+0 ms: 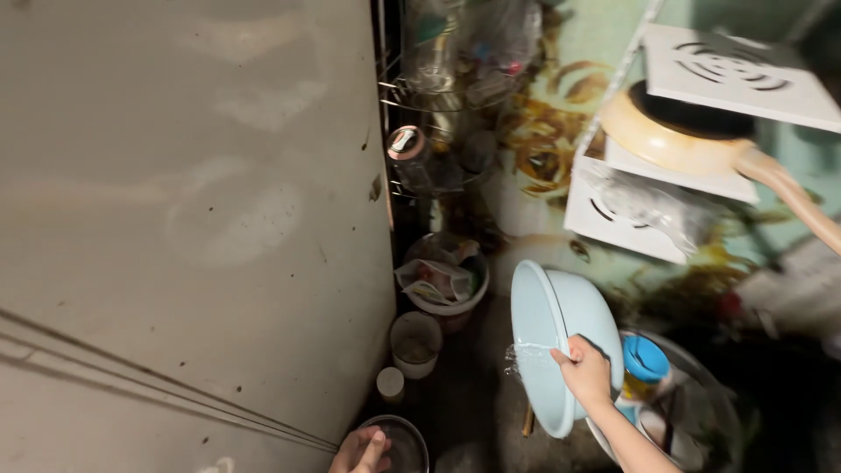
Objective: Tidying up a kitchen and dining area by moving chairs, picking up a spoon, and carrying a basin.
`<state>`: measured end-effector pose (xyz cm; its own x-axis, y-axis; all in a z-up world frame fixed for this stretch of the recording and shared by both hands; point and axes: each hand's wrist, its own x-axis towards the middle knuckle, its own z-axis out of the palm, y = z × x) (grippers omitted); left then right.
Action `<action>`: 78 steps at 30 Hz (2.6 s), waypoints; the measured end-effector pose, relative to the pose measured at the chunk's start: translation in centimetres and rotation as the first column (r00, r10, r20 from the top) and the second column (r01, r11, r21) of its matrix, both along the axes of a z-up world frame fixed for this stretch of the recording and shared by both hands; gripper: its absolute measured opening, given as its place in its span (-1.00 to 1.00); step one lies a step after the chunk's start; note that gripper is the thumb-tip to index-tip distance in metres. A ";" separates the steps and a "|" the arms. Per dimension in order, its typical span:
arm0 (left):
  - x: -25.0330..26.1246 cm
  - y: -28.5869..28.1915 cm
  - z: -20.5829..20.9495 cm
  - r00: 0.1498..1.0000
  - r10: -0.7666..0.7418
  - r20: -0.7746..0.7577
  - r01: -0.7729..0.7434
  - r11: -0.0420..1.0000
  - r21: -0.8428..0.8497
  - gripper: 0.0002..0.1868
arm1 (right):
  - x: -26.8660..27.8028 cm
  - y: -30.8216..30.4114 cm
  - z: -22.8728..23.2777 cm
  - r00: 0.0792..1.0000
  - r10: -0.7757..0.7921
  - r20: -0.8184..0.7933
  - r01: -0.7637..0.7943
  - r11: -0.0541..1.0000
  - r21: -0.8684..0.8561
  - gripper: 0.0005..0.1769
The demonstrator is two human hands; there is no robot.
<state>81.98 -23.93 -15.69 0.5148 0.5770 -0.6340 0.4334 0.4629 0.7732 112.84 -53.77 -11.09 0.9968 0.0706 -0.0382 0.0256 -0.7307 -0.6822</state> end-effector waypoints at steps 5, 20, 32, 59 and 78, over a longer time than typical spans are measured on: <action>1.8 -2.5 -7.7 0.989 0.132 0.073 -0.140 0.984 0.109 -0.45 | 6.0 0.3 -3.5 0.994 0.107 -0.024 -0.109 0.945 -0.307 -0.77; 2.2 -4.8 -16.0 0.908 0.293 0.301 -0.367 0.902 0.229 -0.58 | 8.0 1.5 -3.0 0.726 0.648 0.232 -0.367 0.650 -0.666 -0.84; 4.4 -8.1 -11.8 0.984 0.028 0.178 -0.035 0.999 0.035 -0.64 | 2.2 -10.1 -5.3 0.750 -0.387 -0.537 0.556 0.808 0.195 -0.62; 21.9 -49.8 -24.0 0.727 -0.676 -0.118 0.680 0.733 -0.013 -0.72 | -20.8 -74.8 -46.4 -0.411 -0.451 -0.793 0.894 -0.371 -0.253 -0.57; 36.9 -70.2 -32.5 0.487 -0.826 -0.285 0.867 0.497 0.040 -0.65 | -19.6 -78.9 -75.6 0.137 -0.378 -0.916 0.875 -0.387 0.291 -0.61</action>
